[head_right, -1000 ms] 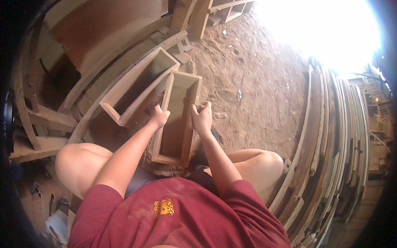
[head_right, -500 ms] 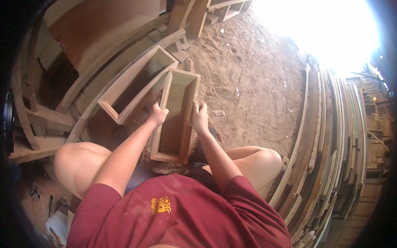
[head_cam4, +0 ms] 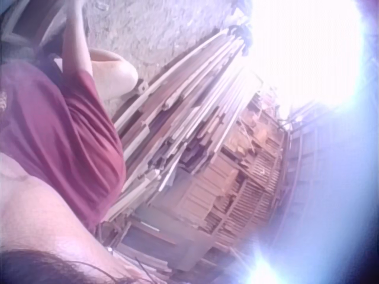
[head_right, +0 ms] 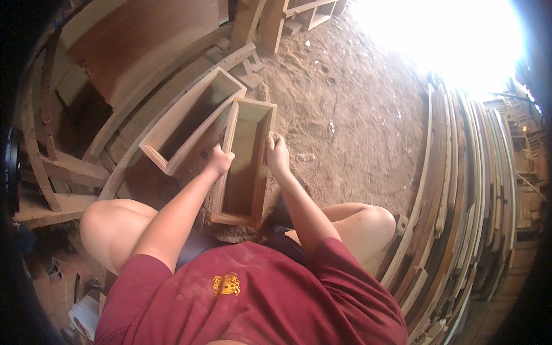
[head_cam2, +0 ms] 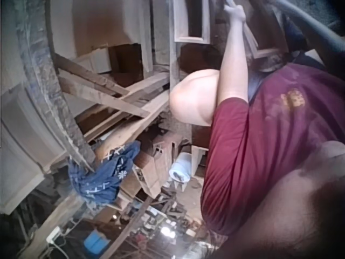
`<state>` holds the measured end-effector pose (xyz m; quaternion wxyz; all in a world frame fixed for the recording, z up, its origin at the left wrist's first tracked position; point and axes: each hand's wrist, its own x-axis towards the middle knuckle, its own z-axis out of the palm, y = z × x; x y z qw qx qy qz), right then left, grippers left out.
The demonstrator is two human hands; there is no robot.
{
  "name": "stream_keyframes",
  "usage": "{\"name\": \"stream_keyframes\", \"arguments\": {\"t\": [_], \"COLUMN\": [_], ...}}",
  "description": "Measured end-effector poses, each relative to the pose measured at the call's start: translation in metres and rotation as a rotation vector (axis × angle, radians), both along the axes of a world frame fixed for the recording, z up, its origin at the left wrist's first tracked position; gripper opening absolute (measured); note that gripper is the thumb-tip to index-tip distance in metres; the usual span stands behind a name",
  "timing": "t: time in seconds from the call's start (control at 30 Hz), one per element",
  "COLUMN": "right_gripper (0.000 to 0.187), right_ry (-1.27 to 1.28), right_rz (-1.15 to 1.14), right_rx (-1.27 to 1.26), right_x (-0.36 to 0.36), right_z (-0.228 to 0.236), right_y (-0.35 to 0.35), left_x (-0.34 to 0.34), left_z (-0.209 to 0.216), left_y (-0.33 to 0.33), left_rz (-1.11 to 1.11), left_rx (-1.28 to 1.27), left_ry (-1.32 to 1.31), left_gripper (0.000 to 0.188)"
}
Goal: The person sits on the floor of a workshop and assembles a rectangular wooden frame by hand. They pick up a wooden plank, fit it into the frame, and repeatedly rub the edges with a small block to smooth the surface.
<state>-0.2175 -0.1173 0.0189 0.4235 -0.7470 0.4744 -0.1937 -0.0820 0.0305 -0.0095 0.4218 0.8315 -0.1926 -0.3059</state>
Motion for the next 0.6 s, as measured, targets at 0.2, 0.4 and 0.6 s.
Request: {"name": "stream_keyframes", "arguments": {"t": [0.2, 0.4, 0.6], "right_gripper": [0.045, 0.036, 0.033], "right_ry": [-0.015, -0.137, -0.228], "right_rz": [-0.048, -0.086, -0.032], "right_rx": [-0.025, 0.039, 0.077], "right_x": [0.022, 0.036, 0.000], "right_z": [0.001, -0.037, -0.036], "right_y": [-0.005, -0.059, -0.007], "left_x": [0.001, -0.004, -0.004], "left_z": [0.001, -0.007, -0.005], "left_y": [0.005, -0.006, 0.001], "left_rz": [0.020, -0.006, 0.016], "left_rx": [-0.034, -0.094, -0.124], "left_ry": [0.010, -0.002, -0.013], "left_gripper": [0.067, 0.068, 0.067]}}
